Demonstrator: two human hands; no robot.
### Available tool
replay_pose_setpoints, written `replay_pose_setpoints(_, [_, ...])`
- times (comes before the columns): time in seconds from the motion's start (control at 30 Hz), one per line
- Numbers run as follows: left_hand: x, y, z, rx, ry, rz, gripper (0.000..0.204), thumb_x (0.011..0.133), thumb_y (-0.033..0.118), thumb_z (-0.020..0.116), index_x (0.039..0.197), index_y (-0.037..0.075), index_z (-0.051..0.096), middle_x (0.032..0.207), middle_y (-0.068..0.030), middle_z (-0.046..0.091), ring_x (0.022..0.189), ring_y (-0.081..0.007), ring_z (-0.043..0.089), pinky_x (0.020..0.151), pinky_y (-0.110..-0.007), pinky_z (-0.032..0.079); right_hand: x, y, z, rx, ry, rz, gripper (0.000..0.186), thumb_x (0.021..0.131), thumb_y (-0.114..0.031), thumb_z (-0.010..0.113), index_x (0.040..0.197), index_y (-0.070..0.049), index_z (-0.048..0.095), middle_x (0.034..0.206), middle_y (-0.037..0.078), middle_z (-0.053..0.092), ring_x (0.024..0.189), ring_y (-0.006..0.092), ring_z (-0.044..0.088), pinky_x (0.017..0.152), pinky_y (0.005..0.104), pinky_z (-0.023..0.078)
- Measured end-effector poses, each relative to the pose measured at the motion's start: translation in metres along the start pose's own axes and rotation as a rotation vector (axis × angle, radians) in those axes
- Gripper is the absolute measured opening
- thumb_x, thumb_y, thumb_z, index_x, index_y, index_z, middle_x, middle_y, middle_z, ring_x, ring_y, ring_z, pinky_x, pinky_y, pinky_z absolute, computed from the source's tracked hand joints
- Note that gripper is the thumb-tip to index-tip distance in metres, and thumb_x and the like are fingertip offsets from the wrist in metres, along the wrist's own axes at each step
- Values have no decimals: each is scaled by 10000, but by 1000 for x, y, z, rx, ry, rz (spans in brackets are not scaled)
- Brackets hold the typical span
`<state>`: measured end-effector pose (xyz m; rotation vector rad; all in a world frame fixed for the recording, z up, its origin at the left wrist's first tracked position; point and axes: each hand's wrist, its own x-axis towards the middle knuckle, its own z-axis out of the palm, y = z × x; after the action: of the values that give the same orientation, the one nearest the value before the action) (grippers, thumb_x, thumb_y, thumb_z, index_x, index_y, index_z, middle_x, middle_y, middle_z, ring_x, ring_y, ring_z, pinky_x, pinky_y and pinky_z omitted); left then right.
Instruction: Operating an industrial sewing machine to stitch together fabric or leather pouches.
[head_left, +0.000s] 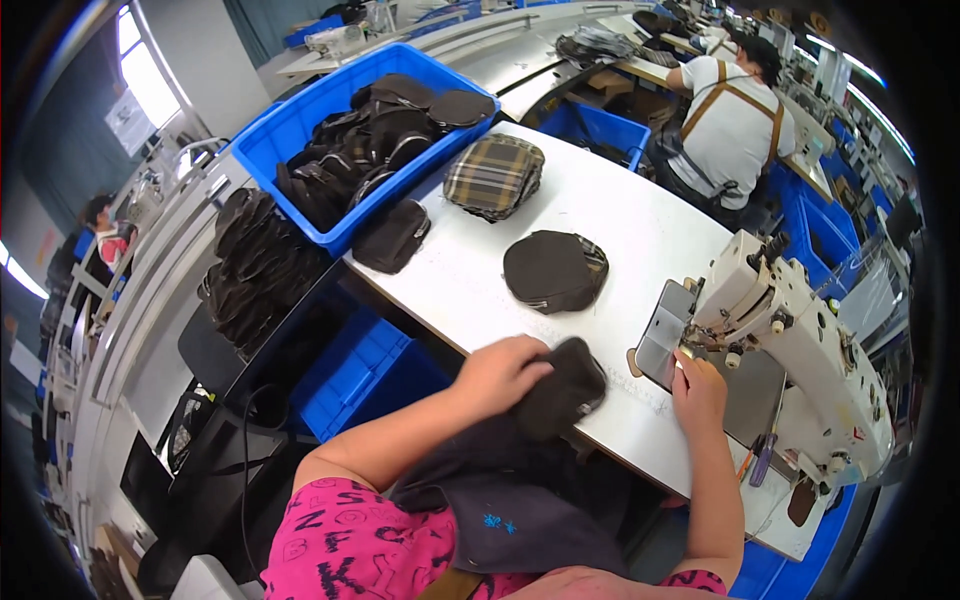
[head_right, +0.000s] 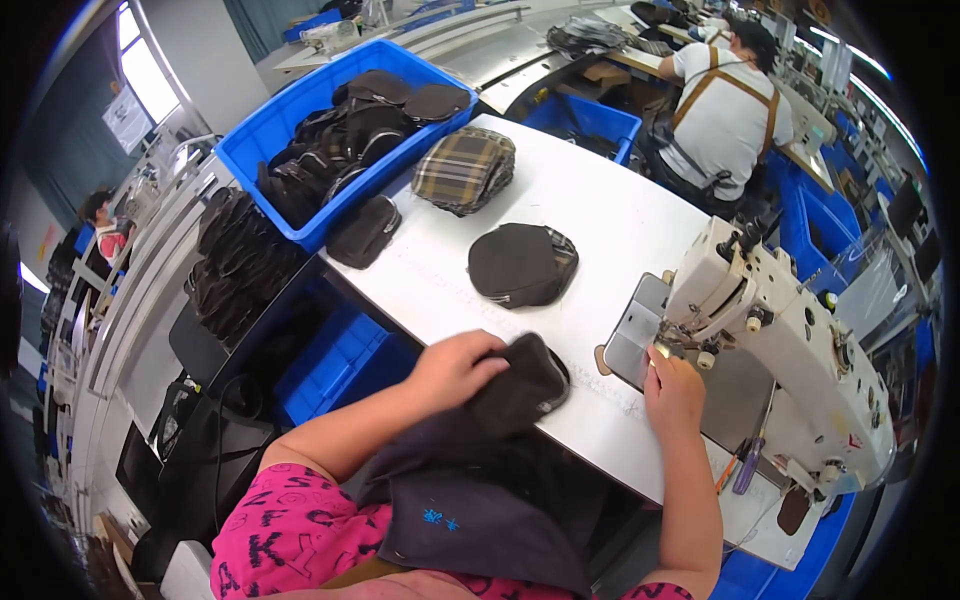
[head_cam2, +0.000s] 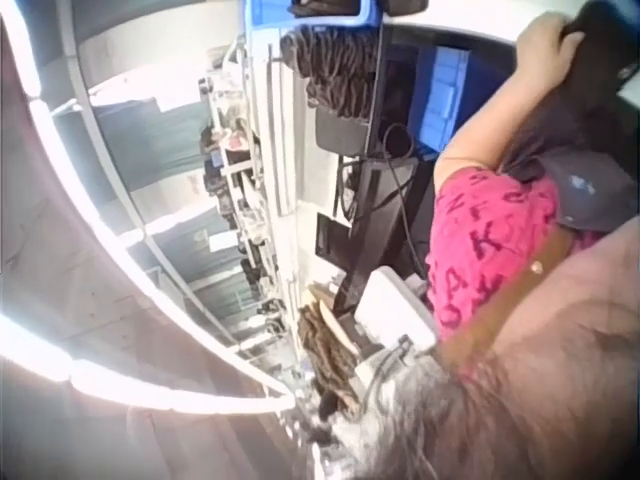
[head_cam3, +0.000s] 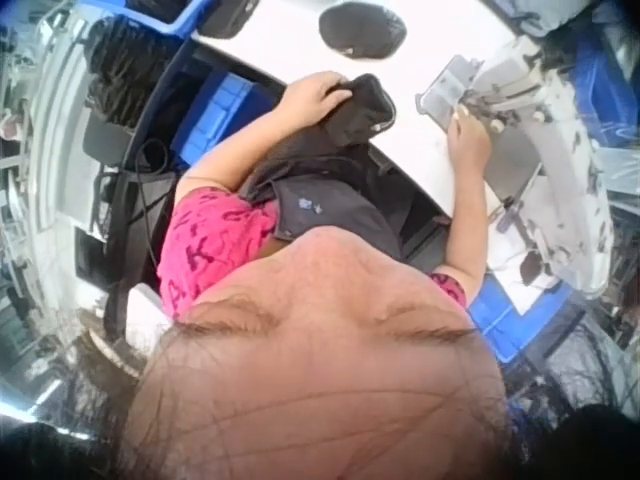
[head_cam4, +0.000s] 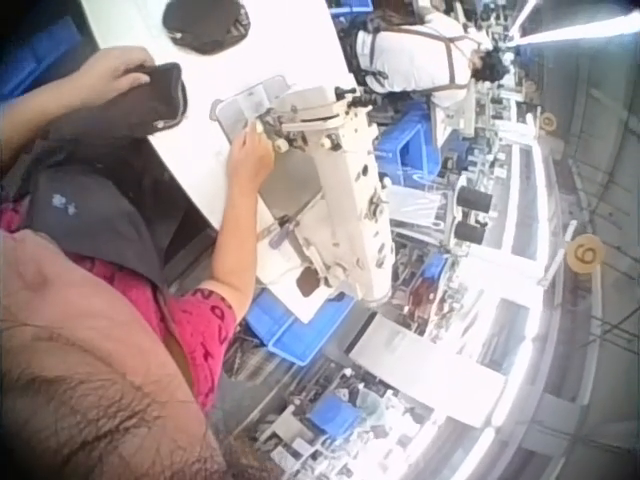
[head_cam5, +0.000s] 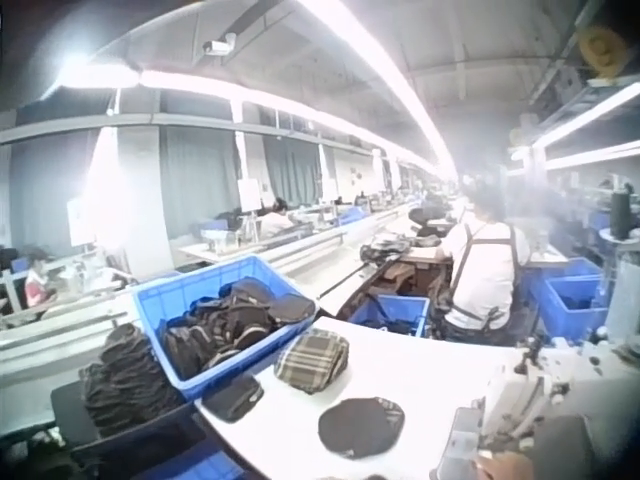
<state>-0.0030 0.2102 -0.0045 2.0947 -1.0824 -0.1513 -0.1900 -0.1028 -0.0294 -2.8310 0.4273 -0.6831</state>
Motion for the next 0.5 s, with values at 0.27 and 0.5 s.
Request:
replay_pose_setpoints(0.27, [65, -145, -168, 194, 644, -215, 262, 1008, 265, 639, 1137, 52, 723, 1073, -188, 744, 1001, -389, 712, 836, -461, 552, -1, 0, 1, -41, 43, -24, 245, 936, -125, 643, 1153, -97, 753, 836, 105, 643, 819, 327, 638, 722, 468, 515])
replay_pose_setpoints(0.5, [99, -184, -154, 732, 516, -286, 201, 1003, 218, 623, 1135, 90, 704, 1019, -154, 749, 992, -372, 719, 823, -493, 567, -3, 1, 3, -108, 38, -3, 254, 938, -149, 633, 1159, -115, 755, 845, 94, 643, 822, 321, 640, 723, 470, 519])
